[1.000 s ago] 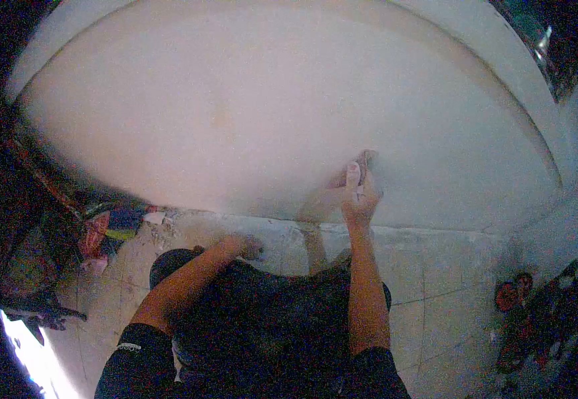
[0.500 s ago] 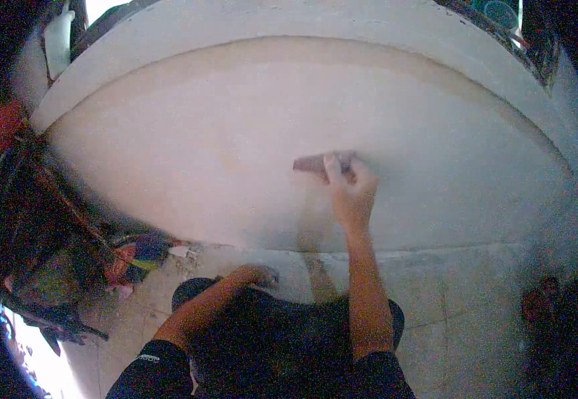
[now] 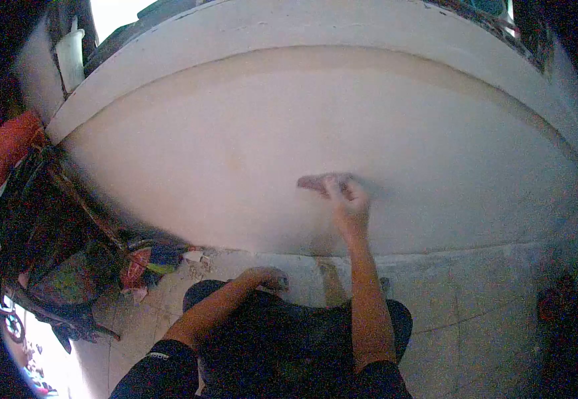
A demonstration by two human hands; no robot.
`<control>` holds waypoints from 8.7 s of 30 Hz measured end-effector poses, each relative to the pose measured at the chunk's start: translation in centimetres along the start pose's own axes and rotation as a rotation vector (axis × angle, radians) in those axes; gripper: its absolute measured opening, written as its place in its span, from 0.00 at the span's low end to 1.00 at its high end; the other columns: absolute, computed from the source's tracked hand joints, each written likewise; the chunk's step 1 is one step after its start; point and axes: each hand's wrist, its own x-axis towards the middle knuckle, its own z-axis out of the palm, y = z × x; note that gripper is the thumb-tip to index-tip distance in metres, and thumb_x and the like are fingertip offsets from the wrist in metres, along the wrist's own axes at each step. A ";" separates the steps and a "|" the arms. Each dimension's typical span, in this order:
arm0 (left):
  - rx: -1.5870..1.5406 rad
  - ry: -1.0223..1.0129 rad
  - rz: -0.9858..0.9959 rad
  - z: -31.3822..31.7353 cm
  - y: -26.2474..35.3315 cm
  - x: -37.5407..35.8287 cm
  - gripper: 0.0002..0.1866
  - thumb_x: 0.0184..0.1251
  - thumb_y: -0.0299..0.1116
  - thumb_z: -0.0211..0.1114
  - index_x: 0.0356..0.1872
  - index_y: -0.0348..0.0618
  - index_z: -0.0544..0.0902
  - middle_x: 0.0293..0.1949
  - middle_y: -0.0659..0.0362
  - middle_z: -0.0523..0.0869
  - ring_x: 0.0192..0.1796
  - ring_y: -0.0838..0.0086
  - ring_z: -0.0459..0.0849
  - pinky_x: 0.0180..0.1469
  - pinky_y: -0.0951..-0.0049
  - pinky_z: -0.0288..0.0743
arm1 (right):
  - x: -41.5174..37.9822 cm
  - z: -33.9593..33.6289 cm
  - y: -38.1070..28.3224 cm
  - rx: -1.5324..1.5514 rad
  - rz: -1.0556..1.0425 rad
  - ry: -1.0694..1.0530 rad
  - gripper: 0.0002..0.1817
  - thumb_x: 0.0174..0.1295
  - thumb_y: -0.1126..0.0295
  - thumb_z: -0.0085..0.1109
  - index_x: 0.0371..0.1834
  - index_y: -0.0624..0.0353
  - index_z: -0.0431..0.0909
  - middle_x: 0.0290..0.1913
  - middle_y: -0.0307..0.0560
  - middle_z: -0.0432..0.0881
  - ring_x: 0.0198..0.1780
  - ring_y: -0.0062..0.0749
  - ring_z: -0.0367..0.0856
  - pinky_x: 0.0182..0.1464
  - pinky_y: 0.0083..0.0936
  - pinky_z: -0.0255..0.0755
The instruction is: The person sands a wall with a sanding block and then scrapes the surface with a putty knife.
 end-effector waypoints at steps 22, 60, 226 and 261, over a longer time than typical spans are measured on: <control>0.222 -0.008 -0.098 1.2 -0.6 0.7 0.22 0.72 0.49 0.63 0.58 0.46 0.82 0.58 0.51 0.84 0.58 0.54 0.83 0.59 0.51 0.77 | 0.7 0.0 0.4 0.300 -0.112 0.413 0.11 0.70 0.65 0.63 0.39 0.63 0.86 0.35 0.41 0.87 0.36 0.20 0.82 0.40 0.22 0.76; 0.205 0.097 0.024 1.9 -1.7 2.3 0.22 0.66 0.47 0.63 0.49 0.38 0.85 0.49 0.45 0.87 0.54 0.50 0.84 0.57 0.51 0.77 | 0.4 0.1 3.3 -0.083 -0.218 0.367 0.13 0.70 0.64 0.62 0.32 0.62 0.82 0.30 0.37 0.83 0.32 0.19 0.78 0.36 0.21 0.74; 0.076 -0.020 -0.135 -1.3 4.9 -1.5 0.19 0.67 0.40 0.59 0.53 0.41 0.82 0.56 0.46 0.84 0.57 0.50 0.83 0.59 0.48 0.75 | -0.4 2.7 1.5 -0.260 -0.216 0.053 0.15 0.71 0.60 0.64 0.38 0.63 0.87 0.32 0.41 0.87 0.33 0.21 0.81 0.36 0.25 0.74; 0.239 0.079 0.038 2.6 -2.1 4.9 0.20 0.66 0.40 0.59 0.52 0.38 0.83 0.53 0.44 0.86 0.55 0.48 0.84 0.58 0.49 0.76 | -0.9 3.3 2.2 -0.200 -0.206 -0.011 0.14 0.71 0.61 0.64 0.37 0.63 0.85 0.32 0.37 0.84 0.34 0.15 0.79 0.38 0.18 0.73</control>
